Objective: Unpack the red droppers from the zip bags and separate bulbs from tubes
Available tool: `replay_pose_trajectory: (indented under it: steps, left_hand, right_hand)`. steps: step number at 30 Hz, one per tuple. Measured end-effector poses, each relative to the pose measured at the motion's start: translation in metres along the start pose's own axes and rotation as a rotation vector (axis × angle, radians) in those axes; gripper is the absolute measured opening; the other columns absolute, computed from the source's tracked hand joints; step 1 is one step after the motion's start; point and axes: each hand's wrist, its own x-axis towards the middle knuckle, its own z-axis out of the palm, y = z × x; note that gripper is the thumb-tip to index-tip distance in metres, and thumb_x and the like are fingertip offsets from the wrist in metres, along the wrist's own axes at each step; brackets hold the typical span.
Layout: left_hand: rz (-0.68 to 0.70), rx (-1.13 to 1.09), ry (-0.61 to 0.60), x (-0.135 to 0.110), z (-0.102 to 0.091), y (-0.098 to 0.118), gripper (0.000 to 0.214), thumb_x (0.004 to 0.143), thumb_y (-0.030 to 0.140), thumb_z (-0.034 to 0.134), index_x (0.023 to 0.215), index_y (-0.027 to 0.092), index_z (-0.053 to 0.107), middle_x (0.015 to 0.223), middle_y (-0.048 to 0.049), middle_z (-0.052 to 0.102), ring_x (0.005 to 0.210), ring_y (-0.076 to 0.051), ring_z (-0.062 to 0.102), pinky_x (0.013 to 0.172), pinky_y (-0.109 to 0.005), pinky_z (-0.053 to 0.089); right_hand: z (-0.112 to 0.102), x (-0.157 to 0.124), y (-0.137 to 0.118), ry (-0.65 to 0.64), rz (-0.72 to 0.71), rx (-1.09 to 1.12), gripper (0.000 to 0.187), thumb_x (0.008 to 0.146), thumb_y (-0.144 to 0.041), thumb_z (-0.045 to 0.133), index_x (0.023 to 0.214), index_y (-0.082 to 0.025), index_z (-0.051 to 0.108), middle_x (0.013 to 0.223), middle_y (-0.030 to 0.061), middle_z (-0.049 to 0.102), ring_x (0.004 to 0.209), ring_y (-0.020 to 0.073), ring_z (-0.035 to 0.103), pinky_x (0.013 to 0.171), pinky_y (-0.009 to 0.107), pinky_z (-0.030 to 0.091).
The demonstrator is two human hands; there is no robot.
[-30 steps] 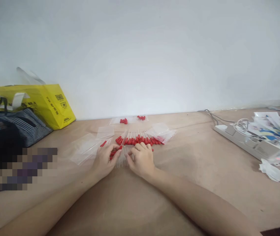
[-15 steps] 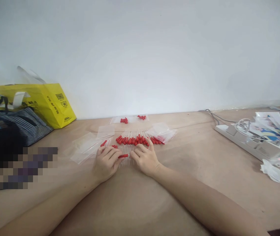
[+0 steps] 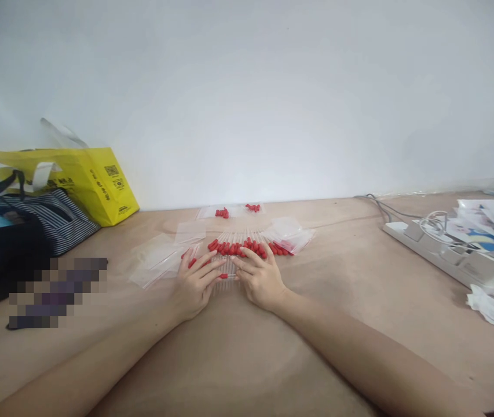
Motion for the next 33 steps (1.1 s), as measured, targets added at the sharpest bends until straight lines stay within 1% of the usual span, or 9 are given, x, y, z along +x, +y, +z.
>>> replay_pose_trajectory:
  steps: [4,9,16,22,25,27,29,31,33]
  left_hand:
    - [-0.010,0.020,-0.016,-0.0001,-0.0042,-0.0006,0.024,0.082,0.016,0.041,0.086,0.024,0.064,0.107,-0.0036,0.063,0.111,-0.025,0.048,0.098,-0.059,0.016]
    - [-0.004,0.055,-0.026,-0.0004,-0.0041,-0.0010,0.022,0.081,0.015,0.042,0.082,0.024,0.062,0.110,-0.0017,0.061,0.112,-0.025,0.047,0.099,-0.059,0.015]
    - [-0.025,0.123,-0.031,-0.0016,-0.0046,0.0006,0.021,0.077,0.013,0.043,0.079,0.021,0.062,0.130,-0.0051,0.045,0.123,-0.029,0.033,0.097,-0.060,0.017]
    - [-0.041,0.120,-0.041,-0.0018,-0.0038,0.0022,0.020,0.073,0.010,0.043,0.078,0.019,0.060,0.132,-0.0069,0.042,0.125,-0.030,0.030,0.099,-0.059,0.017]
    - [-0.083,0.135,-0.039,-0.0040,-0.0036,-0.0006,0.019,0.074,0.010,0.042,0.076,0.018,0.059,0.132,-0.0078,0.042,0.124,-0.029,0.031,0.099,-0.056,0.019]
    - [-0.141,0.150,-0.012,-0.0059,-0.0036,-0.0029,0.020,0.077,0.011,0.040,0.075,0.019,0.058,0.131,-0.0081,0.043,0.122,-0.028,0.035,0.097,-0.055,0.022]
    - [-0.167,0.149,0.028,-0.0070,-0.0032,-0.0042,0.020,0.080,0.014,0.040,0.076,0.020,0.059,0.129,-0.0080,0.045,0.119,-0.027,0.038,0.096,-0.054,0.024]
    - [-0.155,0.129,0.071,-0.0066,-0.0021,-0.0042,0.019,0.083,0.019,0.041,0.079,0.021,0.060,0.125,-0.0079,0.048,0.116,-0.026,0.040,0.096,-0.052,0.025]
    - [-0.165,0.106,0.124,-0.0050,-0.0002,-0.0040,0.018,0.083,0.023,0.043,0.083,0.022,0.061,0.115,-0.0082,0.054,0.109,-0.025,0.046,0.094,-0.049,0.028]
  right_hand:
    - [-0.0003,0.0000,-0.0006,0.029,0.001,-0.003,0.019,0.081,-0.022,0.048,0.083,-0.026,0.066,0.109,-0.0014,0.062,0.114,0.0206,0.044,0.102,0.050,0.013]
    - [-0.0024,0.0017,-0.0025,0.065,-0.001,-0.002,0.020,0.084,-0.025,0.046,0.080,-0.025,0.066,0.108,-0.0038,0.062,0.111,0.0202,0.046,0.103,0.049,0.012]
    - [-0.0020,0.0013,-0.0025,0.076,0.001,0.019,0.019,0.083,-0.025,0.047,0.079,-0.025,0.065,0.109,-0.0044,0.062,0.111,0.0196,0.045,0.104,0.048,0.010]
    - [-0.0006,0.0014,-0.0016,0.064,0.013,0.028,0.018,0.083,-0.025,0.047,0.080,-0.025,0.065,0.108,-0.0039,0.062,0.110,0.0197,0.045,0.103,0.048,0.009]
    - [-0.0006,-0.0007,0.0012,0.063,0.032,0.023,0.018,0.082,-0.023,0.046,0.082,-0.025,0.065,0.108,-0.0038,0.062,0.108,0.0198,0.045,0.101,0.047,0.011]
    - [-0.0014,-0.0027,0.0031,0.066,0.062,0.019,0.018,0.082,-0.023,0.047,0.082,-0.024,0.064,0.107,-0.0029,0.063,0.105,0.0196,0.045,0.098,0.045,0.014]
    - [-0.0027,-0.0039,0.0036,0.050,0.111,0.007,0.017,0.082,-0.025,0.048,0.079,-0.023,0.065,0.104,-0.0006,0.063,0.097,0.0188,0.047,0.091,0.041,0.022]
    - [-0.0044,-0.0033,0.0027,-0.009,0.193,-0.027,0.019,0.082,-0.028,0.047,0.076,-0.021,0.065,0.095,0.0025,0.064,0.085,0.0171,0.049,0.079,0.035,0.026]
    - [-0.0060,-0.0008,0.0014,-0.099,0.300,-0.066,0.021,0.082,-0.028,0.046,0.077,-0.021,0.065,0.083,0.0039,0.064,0.076,0.0159,0.048,0.070,0.032,0.026]
